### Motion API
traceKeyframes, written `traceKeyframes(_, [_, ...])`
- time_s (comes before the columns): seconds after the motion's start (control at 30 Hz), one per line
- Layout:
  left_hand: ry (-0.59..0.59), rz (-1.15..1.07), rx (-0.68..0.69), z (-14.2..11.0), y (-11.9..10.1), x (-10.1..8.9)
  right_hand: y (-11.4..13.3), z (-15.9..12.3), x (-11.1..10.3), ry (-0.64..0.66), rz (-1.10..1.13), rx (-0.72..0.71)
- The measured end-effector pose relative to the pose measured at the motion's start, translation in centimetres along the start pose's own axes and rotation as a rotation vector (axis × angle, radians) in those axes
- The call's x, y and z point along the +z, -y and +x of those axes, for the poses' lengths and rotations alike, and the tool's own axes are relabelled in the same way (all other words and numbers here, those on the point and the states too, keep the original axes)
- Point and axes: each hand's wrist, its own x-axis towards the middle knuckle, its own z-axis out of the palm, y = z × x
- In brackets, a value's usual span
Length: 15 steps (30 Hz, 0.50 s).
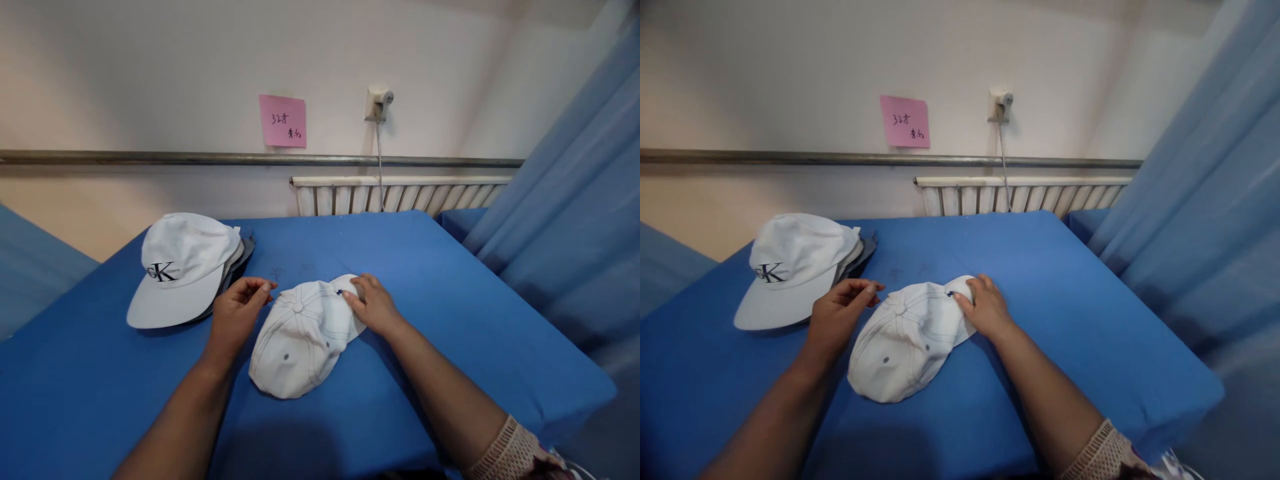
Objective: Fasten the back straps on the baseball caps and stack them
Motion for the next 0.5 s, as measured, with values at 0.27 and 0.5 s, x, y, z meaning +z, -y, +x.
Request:
traceKeyframes(0.27, [-0.147, -0.094, -0.022, 0.6, 0.5, -0.3, -0.7, 1.0, -1.1, 0.004, 0.391, 0.363])
traceKeyframes(0.5, [-0.212, -0.186, -0.082, 1.5, 1.1, -1.2, -0.9, 0.8, -4.7, 0.442, 0.956, 0.592])
